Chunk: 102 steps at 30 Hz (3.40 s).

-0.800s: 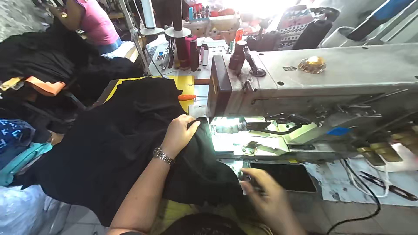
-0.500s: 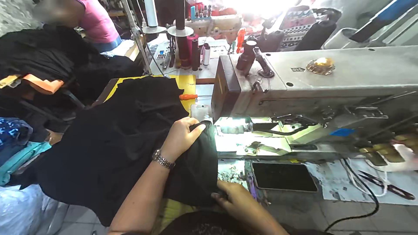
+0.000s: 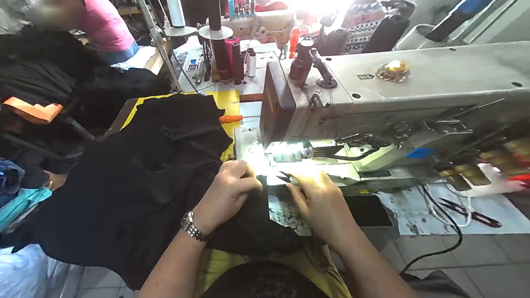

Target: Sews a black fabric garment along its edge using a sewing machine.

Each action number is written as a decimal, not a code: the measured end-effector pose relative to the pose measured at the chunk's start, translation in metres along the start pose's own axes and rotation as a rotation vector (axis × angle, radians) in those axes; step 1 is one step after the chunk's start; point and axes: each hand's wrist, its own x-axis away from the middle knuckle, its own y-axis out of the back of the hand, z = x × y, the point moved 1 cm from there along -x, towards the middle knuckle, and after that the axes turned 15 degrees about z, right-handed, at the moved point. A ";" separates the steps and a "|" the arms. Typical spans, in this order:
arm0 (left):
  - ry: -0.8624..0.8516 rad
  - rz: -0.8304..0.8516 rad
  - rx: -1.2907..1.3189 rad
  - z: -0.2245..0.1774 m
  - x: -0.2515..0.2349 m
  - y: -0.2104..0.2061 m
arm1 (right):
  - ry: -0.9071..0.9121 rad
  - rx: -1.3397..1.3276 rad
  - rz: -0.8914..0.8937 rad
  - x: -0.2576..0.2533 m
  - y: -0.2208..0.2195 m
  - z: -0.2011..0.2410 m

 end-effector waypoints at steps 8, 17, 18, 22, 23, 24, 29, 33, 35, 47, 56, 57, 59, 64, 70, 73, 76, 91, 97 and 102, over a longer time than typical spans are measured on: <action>-0.011 -0.042 0.028 0.000 0.004 -0.008 | 0.078 0.123 -0.002 -0.020 -0.021 0.009; -0.010 -0.039 0.080 0.001 0.005 -0.009 | 0.103 -0.121 -0.124 -0.014 -0.034 0.006; -0.011 -0.040 0.094 0.000 0.005 -0.008 | 0.081 -0.162 -0.145 -0.012 -0.033 0.005; -0.013 -0.073 0.163 -0.004 0.005 -0.003 | -0.003 -0.405 -0.162 0.000 -0.032 0.002; -0.015 -0.078 0.178 -0.005 0.005 -0.003 | 0.003 -0.443 -0.125 0.003 -0.033 0.004; -0.020 -0.075 0.190 -0.007 0.004 -0.002 | 0.006 -0.456 -0.084 0.005 -0.036 0.008; -0.024 -0.051 0.065 -0.016 0.001 0.004 | -0.061 -0.383 -0.134 0.002 -0.054 0.012; -0.012 -0.031 0.008 -0.018 0.008 0.014 | -0.109 -0.159 -0.147 0.001 -0.041 0.006; -0.010 -0.034 0.030 -0.019 0.010 0.015 | -0.099 -0.098 -0.112 0.001 -0.033 0.007; 0.482 -0.219 0.400 -0.009 0.002 0.008 | -0.039 -0.266 -0.126 0.006 -0.032 0.026; 0.523 -0.160 0.497 0.005 -0.012 0.008 | -0.103 -0.695 0.097 0.005 -0.038 0.026; 0.528 -0.161 0.521 0.005 -0.013 0.007 | -0.110 -0.733 0.097 0.005 -0.039 0.026; 0.535 -0.175 0.587 0.005 -0.015 0.004 | -0.117 -0.783 0.081 0.004 -0.039 0.025; 0.545 -0.201 0.693 0.004 -0.015 -0.002 | -0.145 -0.854 0.058 0.002 -0.040 0.023; 0.538 -0.222 0.732 -0.002 -0.015 -0.002 | -0.150 -0.903 0.049 0.001 -0.039 0.023; 0.532 -0.222 0.737 -0.003 -0.015 -0.003 | -0.132 -0.909 0.032 0.001 -0.039 0.024; 0.513 -0.227 0.743 -0.003 -0.014 -0.005 | -0.120 -0.886 0.003 0.002 -0.041 0.024; 0.396 -0.120 0.786 -0.012 -0.014 -0.004 | -0.136 -0.958 -0.046 0.005 -0.043 0.021; 0.324 -0.093 0.447 -0.003 -0.024 0.010 | -0.112 -1.406 0.186 0.015 -0.031 0.010; 0.307 -0.175 -0.244 0.030 -0.039 0.002 | -0.264 -1.088 0.010 0.017 -0.038 -0.002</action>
